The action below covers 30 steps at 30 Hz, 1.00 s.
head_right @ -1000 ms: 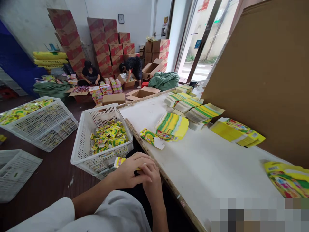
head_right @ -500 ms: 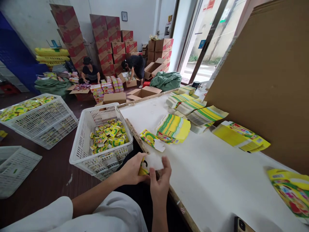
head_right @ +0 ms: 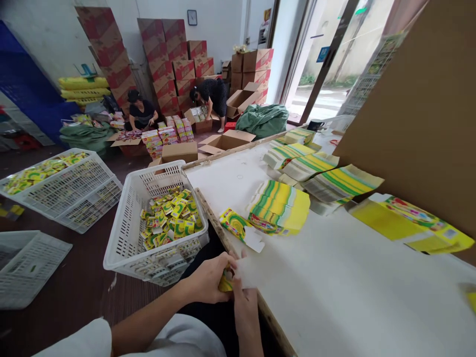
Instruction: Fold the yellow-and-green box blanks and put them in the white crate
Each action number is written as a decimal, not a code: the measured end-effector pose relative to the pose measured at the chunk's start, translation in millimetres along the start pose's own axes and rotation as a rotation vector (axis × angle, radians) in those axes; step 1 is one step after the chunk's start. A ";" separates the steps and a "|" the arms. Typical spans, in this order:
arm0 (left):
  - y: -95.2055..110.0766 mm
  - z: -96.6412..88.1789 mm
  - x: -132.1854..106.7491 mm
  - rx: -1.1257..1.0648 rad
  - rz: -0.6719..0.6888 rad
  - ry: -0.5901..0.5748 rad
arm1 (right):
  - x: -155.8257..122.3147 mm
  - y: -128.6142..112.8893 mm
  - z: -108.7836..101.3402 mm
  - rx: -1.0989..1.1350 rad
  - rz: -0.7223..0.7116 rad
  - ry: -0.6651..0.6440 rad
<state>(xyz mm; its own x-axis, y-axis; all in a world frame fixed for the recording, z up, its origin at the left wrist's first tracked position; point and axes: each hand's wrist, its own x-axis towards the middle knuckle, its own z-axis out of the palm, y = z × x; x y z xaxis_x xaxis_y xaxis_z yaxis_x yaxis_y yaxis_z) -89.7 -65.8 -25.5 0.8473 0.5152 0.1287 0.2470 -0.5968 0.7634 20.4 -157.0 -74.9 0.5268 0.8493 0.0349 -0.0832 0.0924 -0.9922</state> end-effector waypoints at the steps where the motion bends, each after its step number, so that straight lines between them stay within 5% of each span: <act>1: -5.5 0.3 1.3 -0.028 -0.022 0.004 | 1.8 -0.4 2.1 -0.080 -0.053 -0.004; 7: -27.8 0.9 10.6 -0.021 0.027 0.169 | 16.3 -1.8 7.7 -0.314 -0.287 -0.069; 11: -22.6 -3.8 16.9 -0.130 -0.158 0.435 | 24.3 -4.5 2.7 -0.186 -0.078 0.196; 14: -14.3 -1.6 23.2 -0.599 -0.261 0.541 | 28.6 -8.2 1.3 -0.105 0.072 0.383; 17: -6.4 3.5 32.1 -1.222 -0.349 0.581 | 30.2 -4.0 4.3 -0.168 0.024 0.294; 20: -3.1 2.5 42.5 -1.588 -0.465 0.703 | 29.3 6.5 8.8 -0.328 -0.188 0.144; 24: -4.6 -9.4 53.8 -1.786 -0.569 0.883 | 29.6 10.7 12.0 -0.497 -0.417 0.039; 30: 0.0 -12.5 55.2 -1.828 -0.554 0.948 | 33.7 0.8 11.2 -0.538 -0.456 -0.039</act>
<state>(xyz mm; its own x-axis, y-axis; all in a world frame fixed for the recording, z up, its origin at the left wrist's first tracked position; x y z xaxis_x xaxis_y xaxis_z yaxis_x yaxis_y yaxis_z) -48.8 -29.6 -10.5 0.2878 0.8072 -0.5154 -0.7898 0.5044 0.3490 28.6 -122.5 -73.3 0.3779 0.8058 0.4559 0.5739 0.1825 -0.7983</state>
